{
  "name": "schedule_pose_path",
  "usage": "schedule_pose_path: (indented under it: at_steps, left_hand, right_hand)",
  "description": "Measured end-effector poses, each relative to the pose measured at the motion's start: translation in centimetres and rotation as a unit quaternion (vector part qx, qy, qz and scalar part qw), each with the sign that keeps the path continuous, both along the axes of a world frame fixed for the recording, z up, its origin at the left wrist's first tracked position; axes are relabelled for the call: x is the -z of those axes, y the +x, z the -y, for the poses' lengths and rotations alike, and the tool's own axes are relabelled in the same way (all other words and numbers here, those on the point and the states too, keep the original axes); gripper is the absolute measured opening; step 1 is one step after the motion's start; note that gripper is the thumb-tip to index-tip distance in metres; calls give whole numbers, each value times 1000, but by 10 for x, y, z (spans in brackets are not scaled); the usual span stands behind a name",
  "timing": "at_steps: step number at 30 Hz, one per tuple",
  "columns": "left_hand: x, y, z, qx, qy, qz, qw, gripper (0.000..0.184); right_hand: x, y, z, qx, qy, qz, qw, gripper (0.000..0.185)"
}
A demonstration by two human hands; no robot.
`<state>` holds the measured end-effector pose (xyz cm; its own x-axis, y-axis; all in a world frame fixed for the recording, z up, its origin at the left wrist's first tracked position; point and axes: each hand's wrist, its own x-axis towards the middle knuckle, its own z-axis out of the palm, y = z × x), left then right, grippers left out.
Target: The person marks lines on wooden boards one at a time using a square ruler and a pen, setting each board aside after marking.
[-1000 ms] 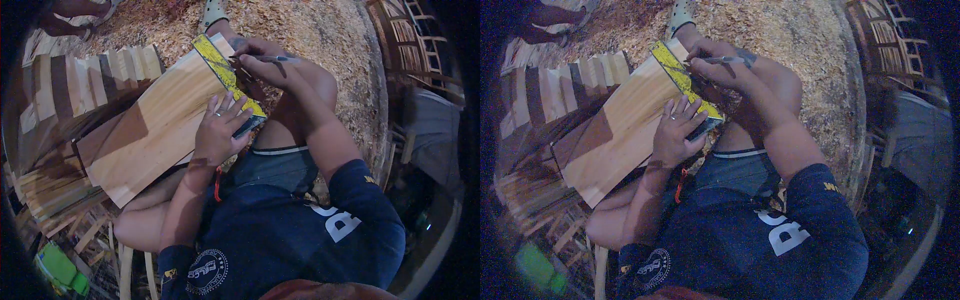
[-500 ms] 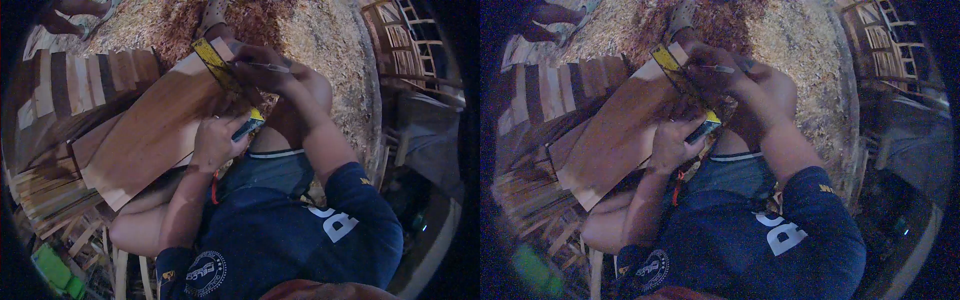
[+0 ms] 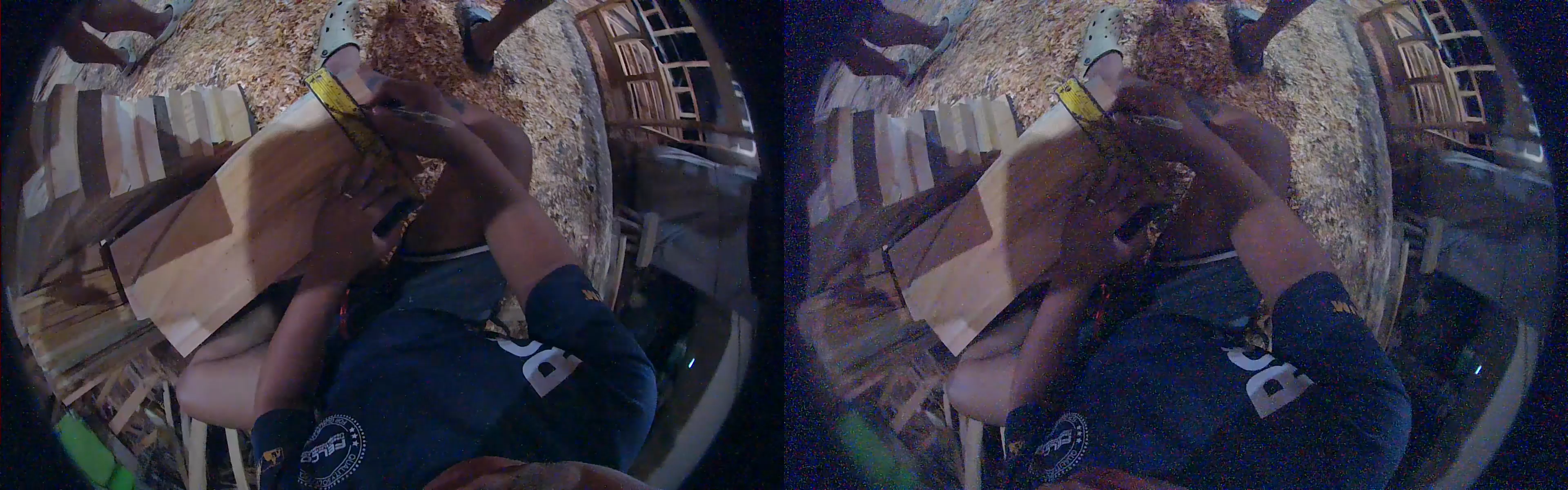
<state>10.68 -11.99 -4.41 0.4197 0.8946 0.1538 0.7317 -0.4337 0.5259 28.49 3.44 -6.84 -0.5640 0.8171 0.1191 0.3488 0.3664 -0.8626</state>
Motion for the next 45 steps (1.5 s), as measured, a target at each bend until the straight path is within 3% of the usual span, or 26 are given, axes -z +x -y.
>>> schedule_pose_path:
  at_steps: [7, 10, 12, 14, 15, 17, 18, 20, 21, 23, 24, 27, 29, 35, 39, 45]
  left_hand:
    - [-23, 0, -6, -2, -46, 7, 999, 42]
    - [-71, 3, -17, -8, -120, -47, 992, 40]
    - [-73, 3, -18, -9, -126, -50, 991, 40]
    - [-51, 1, -15, -8, -95, -16, 995, 39]
    - [-25, -1, -10, -6, -70, 12, 997, 38]
    - [-13, -2, -9, -5, -39, 43, 998, 38]
    - [-15, -3, -9, -6, -32, 45, 998, 38]
    - [-15, -3, -9, -6, -28, 39, 999, 38]
    - [-15, -4, -10, -2, -30, 29, 999, 38]
    - [-17, -4, -9, 6, -25, 13, 1000, 38]
    - [-19, -4, -9, 7, -18, 7, 1000, 38]
    - [-18, -4, -7, 7, -29, 8, 1000, 39]
    - [-17, -3, -6, -2, -34, 17, 999, 41]
    - [-13, -6, -4, 7, -100, 11, 995, 45]
    - [-1, -7, 0, -2, -40, -10, 999, 45]
    - [-15, -10, -7, -5, -59, 40, 997, 47]
  right_hand:
    - [-13, -1, 6, 10, 13, 51, 999, 27]
    - [-1, -3, 3, 6, 73, 85, 994, 27]
    - [-2, -2, 11, 12, 148, 196, 969, 27]
    - [-12, 6, 19, -15, 310, 243, 919, 27]
    - [-44, 7, 25, -44, 430, 231, 872, 27]
    - [-63, 14, 43, -51, 325, 164, 930, 23]
    - [-58, 19, 54, -26, 85, 103, 991, 21]
    - [-36, 23, 54, -4, -67, 79, 995, 22]
    - [-24, 20, 39, -7, 28, 120, 992, 26]
    - [-13, 12, 14, -6, 83, 128, 988, 31]
    - [-30, -4, 0, -7, 45, 93, 995, 32]
    - [8, -35, -44, -15, 26, -37, 999, 33]
    - [14, -38, -50, -19, 3, -62, 998, 33]
    - [-32, 20, 23, 1, -140, 20, 990, 33]
    - [-27, 47, 76, 67, -195, 42, 978, 33]
    - [-66, 3, 21, 17, -57, 239, 969, 36]
